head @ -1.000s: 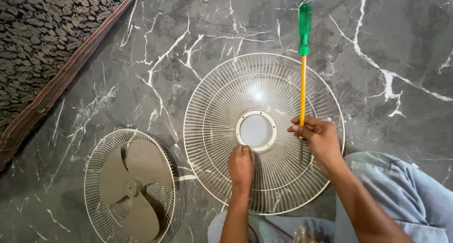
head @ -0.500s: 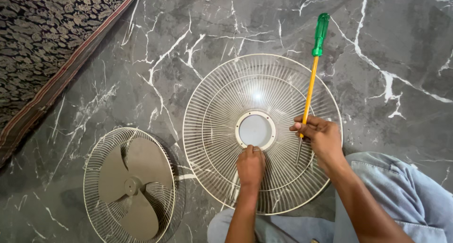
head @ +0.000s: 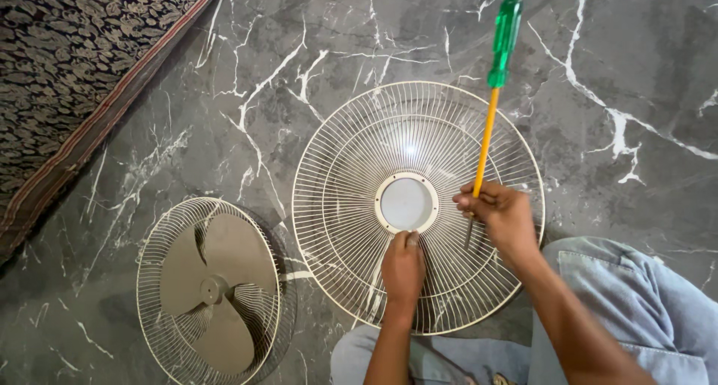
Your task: The person assembles an electric fan by attaching the fan blade to the front grille and securing it with a central nut. They use a screwdriver to tighten the nut and then place the rear grille over the assembly.
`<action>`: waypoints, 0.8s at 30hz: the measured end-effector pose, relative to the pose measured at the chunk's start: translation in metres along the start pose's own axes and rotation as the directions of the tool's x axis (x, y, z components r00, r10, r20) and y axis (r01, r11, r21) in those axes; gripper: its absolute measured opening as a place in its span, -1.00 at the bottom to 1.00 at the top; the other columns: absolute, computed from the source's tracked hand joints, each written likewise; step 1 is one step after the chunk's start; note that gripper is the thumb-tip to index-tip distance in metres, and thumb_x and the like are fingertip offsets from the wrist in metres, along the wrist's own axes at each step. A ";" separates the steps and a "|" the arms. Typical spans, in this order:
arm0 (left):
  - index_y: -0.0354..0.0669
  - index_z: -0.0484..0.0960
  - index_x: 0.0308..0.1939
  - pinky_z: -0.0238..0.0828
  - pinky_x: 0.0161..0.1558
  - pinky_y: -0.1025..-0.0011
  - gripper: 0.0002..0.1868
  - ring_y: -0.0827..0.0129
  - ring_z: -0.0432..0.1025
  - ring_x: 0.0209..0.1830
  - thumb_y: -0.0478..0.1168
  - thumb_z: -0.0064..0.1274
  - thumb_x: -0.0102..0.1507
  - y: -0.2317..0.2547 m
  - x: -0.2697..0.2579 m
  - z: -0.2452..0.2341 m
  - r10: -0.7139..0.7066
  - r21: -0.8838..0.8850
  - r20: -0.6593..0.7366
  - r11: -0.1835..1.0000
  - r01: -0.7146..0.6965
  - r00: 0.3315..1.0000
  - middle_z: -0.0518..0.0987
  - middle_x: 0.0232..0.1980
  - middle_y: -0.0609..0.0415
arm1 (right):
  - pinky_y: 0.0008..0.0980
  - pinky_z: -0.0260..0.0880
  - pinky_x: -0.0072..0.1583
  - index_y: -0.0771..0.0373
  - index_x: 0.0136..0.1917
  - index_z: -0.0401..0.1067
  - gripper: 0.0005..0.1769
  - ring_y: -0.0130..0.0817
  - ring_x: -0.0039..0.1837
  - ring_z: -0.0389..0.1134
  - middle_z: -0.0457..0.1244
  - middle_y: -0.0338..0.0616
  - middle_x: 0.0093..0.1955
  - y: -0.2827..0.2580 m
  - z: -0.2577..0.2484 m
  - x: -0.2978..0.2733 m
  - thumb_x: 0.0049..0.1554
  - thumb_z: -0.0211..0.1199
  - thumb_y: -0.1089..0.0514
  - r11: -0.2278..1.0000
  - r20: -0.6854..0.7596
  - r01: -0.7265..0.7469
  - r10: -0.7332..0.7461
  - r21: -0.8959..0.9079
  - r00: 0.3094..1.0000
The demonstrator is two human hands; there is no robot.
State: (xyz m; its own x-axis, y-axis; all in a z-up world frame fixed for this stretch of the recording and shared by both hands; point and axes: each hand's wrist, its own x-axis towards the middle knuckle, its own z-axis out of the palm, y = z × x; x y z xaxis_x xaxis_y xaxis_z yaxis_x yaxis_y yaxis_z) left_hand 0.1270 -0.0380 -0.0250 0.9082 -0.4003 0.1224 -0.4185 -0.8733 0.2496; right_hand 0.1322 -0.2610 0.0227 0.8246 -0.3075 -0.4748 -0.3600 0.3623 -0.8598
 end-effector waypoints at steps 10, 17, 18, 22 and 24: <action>-0.22 0.51 0.29 0.45 0.29 0.30 -0.48 0.22 0.43 0.34 -0.37 -0.06 0.21 0.024 0.014 -0.110 -0.620 -0.913 0.135 0.225 0.341 0.772 0.57 0.31 -0.07 | -0.25 0.52 -0.04 0.30 0.01 0.50 -0.74 -0.12 -0.10 0.50 0.43 0.02 -0.08 0.036 0.039 -0.024 0.04 0.20 0.42 0.659 0.382 0.606 -0.473 -0.446 0.794; -0.35 0.47 0.22 0.36 0.35 -0.11 -0.70 0.18 0.43 -0.01 -0.22 0.01 0.49 0.063 -0.012 -0.201 -0.511 -0.941 -0.334 0.234 -0.246 0.792 0.54 -0.10 -0.08 | -0.19 0.44 -0.17 0.24 -0.07 0.52 -0.88 -0.12 -0.17 0.46 0.42 -0.10 -0.17 0.034 0.071 -0.057 0.07 0.31 0.24 0.483 0.496 0.725 -0.529 -0.492 0.689; -0.31 0.46 0.16 0.34 0.36 -0.09 -0.74 0.21 0.41 -0.03 -0.21 0.02 0.48 0.065 -0.013 -0.201 -0.520 -0.937 -0.349 0.207 -0.282 0.780 0.51 -0.12 -0.04 | -0.19 0.44 -0.16 0.23 -0.09 0.53 -0.84 -0.12 -0.16 0.47 0.42 -0.12 -0.17 0.030 0.068 -0.058 0.02 0.35 0.19 0.473 0.517 0.755 -0.550 -0.455 0.656; -0.22 0.44 0.03 0.30 0.37 0.01 -0.80 0.30 0.36 -0.06 -0.17 0.04 0.47 0.058 -0.007 -0.199 -0.565 -0.909 -0.410 0.191 -0.370 0.716 0.42 -0.19 0.06 | -0.19 0.45 -0.13 0.19 0.03 0.59 -0.67 -0.10 -0.15 0.47 0.44 -0.08 -0.10 0.012 0.044 -0.032 -0.05 0.41 0.19 0.587 0.423 0.619 -0.452 -0.522 0.785; -0.21 0.44 0.03 0.29 0.38 0.05 -0.80 0.31 0.35 -0.05 -0.16 0.04 0.47 0.053 -0.006 -0.201 -0.582 -0.904 -0.421 0.205 -0.375 0.696 0.41 -0.18 0.07 | -0.24 0.49 -0.04 0.20 0.08 0.58 -0.67 -0.19 -0.13 0.52 0.45 -0.08 0.02 0.005 0.022 -0.015 0.00 0.35 0.28 0.711 0.284 0.448 -0.347 -0.542 0.894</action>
State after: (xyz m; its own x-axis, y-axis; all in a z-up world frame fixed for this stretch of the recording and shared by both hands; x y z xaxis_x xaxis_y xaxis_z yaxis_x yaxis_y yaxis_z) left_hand 0.0975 -0.0264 0.1805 0.8727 0.3463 0.3442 -0.4328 0.2223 0.8736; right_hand 0.1275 -0.2347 0.0301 0.9859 -0.1506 -0.0729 -0.1231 -0.3575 -0.9258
